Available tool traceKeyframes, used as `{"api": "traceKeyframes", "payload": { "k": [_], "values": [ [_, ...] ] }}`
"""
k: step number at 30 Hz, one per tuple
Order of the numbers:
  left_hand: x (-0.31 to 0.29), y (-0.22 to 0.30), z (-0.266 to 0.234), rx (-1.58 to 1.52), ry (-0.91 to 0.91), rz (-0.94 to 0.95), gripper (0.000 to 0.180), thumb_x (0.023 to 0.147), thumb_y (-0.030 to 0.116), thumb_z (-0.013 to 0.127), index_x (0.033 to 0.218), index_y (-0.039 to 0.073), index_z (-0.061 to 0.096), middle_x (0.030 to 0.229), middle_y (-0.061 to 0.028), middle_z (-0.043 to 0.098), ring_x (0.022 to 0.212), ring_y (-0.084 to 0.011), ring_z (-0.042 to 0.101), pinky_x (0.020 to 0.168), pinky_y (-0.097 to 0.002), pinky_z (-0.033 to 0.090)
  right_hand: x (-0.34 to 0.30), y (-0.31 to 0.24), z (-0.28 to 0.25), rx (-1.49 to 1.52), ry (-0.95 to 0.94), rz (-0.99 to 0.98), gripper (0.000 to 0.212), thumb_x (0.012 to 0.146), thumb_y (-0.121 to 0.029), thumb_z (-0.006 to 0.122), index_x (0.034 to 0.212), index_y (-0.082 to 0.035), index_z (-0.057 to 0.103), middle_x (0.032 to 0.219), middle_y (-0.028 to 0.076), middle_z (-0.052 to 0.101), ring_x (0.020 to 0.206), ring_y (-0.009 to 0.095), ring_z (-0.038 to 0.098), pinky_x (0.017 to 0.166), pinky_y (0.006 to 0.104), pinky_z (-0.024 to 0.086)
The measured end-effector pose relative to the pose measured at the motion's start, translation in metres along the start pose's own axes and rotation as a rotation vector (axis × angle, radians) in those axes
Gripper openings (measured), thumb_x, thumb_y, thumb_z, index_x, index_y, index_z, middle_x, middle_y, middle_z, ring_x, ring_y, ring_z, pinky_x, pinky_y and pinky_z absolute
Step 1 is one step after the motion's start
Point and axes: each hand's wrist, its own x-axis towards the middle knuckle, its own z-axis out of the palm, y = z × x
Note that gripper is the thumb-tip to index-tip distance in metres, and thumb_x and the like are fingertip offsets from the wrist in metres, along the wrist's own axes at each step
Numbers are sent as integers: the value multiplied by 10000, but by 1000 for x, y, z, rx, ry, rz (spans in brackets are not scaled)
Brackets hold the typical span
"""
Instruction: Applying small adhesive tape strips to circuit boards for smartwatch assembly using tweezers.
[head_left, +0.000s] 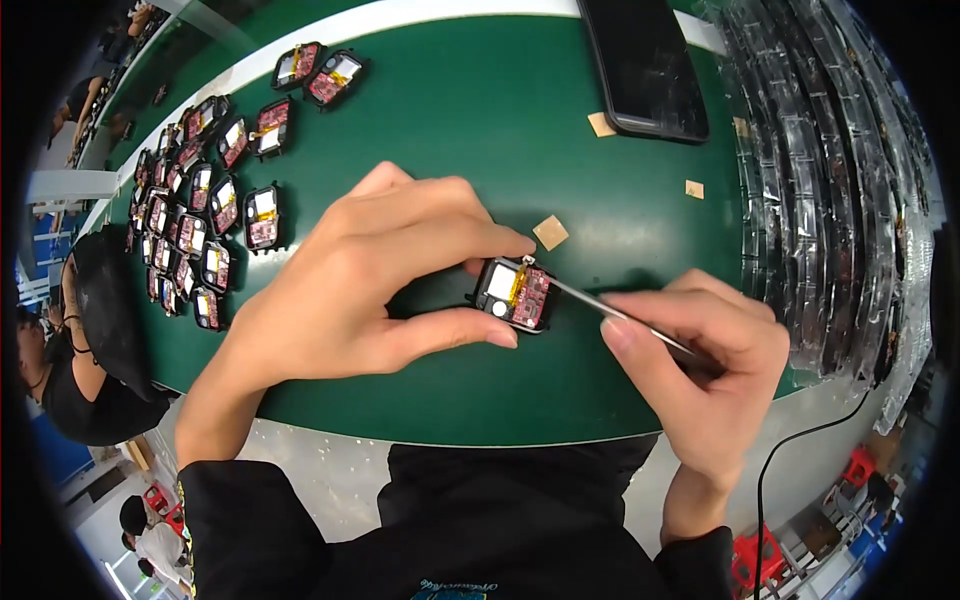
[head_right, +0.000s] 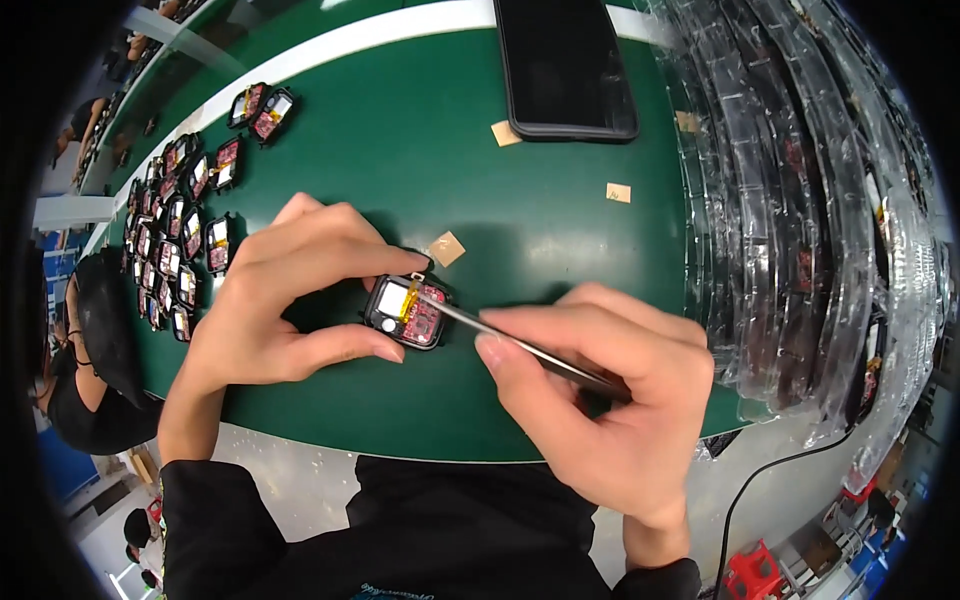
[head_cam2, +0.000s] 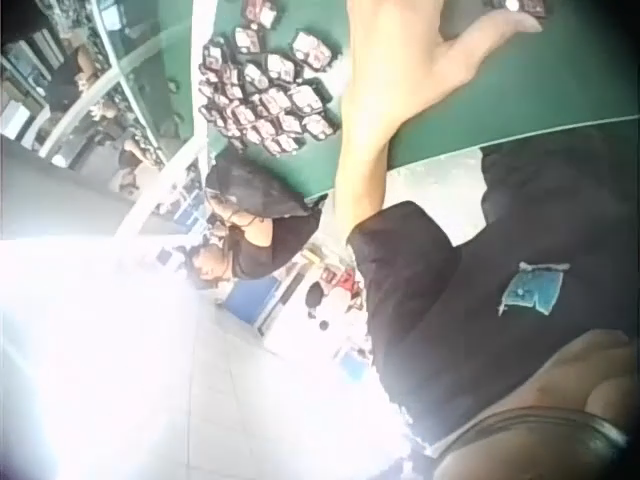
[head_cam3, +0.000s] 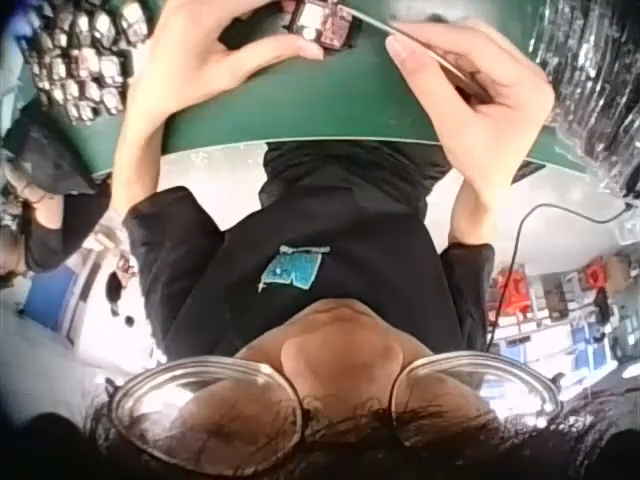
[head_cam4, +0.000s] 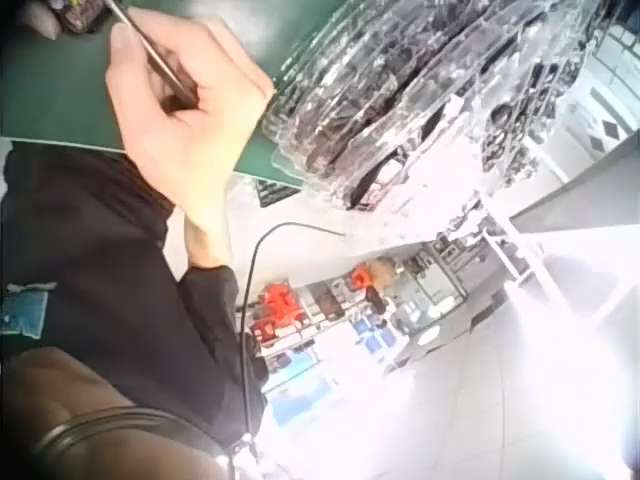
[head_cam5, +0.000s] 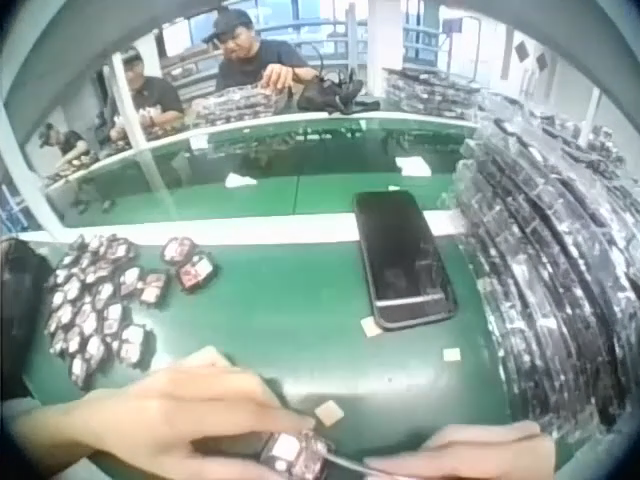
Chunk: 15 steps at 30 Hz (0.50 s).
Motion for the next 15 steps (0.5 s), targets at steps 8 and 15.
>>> {"api": "traceKeyframes", "payload": {
  "k": [8,15],
  "values": [
    [-1,-2,2,-65,3,-54,649,687,385,992,1194,12,836,913,-65,742,834,-211,663,800,-353,373,6,0,3,-180,-88,-24,185,811,97,823,986,41,846,700,16,637,575,39,517,528,223,317],
    [0,-5,0,-62,-24,-44,666,677,391,996,1184,-11,836,933,-90,766,843,-211,683,807,-348,380,5,5,12,-191,-40,-75,191,796,102,834,973,31,846,695,8,629,554,34,492,513,226,298]
  ]
}}
